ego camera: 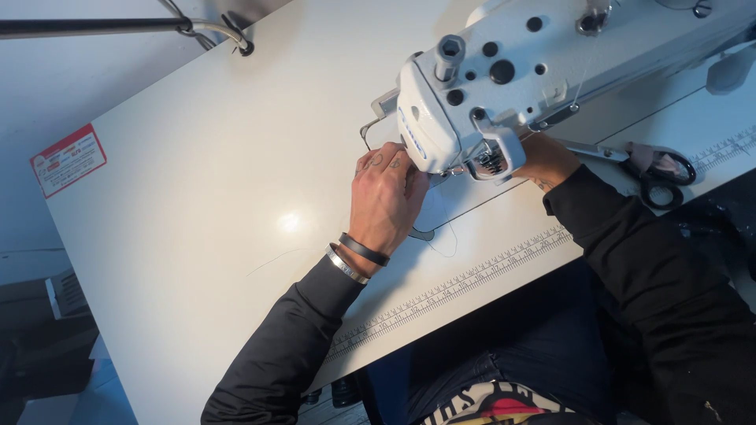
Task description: Threading a needle on an industrial sewing machine and preparing leather pieces.
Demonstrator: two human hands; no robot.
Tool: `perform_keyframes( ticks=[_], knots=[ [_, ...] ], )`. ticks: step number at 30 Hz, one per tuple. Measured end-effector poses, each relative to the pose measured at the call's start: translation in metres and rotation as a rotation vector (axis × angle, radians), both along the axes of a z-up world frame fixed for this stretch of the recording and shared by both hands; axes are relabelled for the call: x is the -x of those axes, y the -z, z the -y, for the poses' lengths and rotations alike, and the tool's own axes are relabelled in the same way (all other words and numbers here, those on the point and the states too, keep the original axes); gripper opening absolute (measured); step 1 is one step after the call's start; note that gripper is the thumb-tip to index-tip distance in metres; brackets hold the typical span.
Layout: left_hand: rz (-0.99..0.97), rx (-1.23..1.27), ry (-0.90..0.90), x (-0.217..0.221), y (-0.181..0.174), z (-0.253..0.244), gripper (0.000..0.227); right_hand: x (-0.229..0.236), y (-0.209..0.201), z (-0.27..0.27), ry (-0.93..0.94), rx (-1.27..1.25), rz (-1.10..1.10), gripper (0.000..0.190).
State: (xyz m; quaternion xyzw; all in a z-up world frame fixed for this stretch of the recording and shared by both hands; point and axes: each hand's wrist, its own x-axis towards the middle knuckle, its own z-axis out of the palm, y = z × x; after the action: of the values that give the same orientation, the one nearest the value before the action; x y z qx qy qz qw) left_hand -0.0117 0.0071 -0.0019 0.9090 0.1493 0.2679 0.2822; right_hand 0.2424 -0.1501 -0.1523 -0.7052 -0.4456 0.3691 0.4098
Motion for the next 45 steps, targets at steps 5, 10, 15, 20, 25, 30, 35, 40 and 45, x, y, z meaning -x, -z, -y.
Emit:
perform_keyframes(
  ticks=[5,10,15,20,25,30,35,40,45],
  knots=[
    [0.004,0.014,-0.004,0.001,0.000,-0.002,0.010,0.004,-0.012,-0.001,0.021,0.018,0.003,0.062],
    [-0.008,0.007,0.006,-0.001,0.001,-0.004,0.011,-0.004,-0.002,0.006,0.047,0.108,0.129,0.061],
    [0.019,-0.003,0.005,0.001,-0.003,-0.003,0.010,-0.017,0.027,0.011,0.013,0.078,0.157,0.065],
    [-0.009,0.024,-0.003,0.001,0.000,-0.002,0.010,-0.006,-0.002,0.010,-0.023,0.026,0.292,0.058],
    [0.013,0.015,-0.001,0.002,0.000,-0.003,0.011,-0.019,0.030,0.015,0.060,0.098,0.190,0.069],
    [0.030,0.011,0.014,0.001,-0.004,-0.003,0.011,-0.025,0.056,0.020,0.133,0.167,0.134,0.061],
    [0.041,0.022,0.005,0.003,-0.001,-0.003,0.011,-0.031,0.069,0.020,0.267,0.179,-0.197,0.063],
    [0.038,-0.002,0.001,0.004,0.001,-0.001,0.011,0.000,-0.005,0.000,-0.057,-0.032,0.170,0.060],
    [0.016,0.014,-0.001,0.003,0.002,-0.002,0.011,0.041,-0.083,-0.016,0.005,-0.065,-0.055,0.065]
  ],
)
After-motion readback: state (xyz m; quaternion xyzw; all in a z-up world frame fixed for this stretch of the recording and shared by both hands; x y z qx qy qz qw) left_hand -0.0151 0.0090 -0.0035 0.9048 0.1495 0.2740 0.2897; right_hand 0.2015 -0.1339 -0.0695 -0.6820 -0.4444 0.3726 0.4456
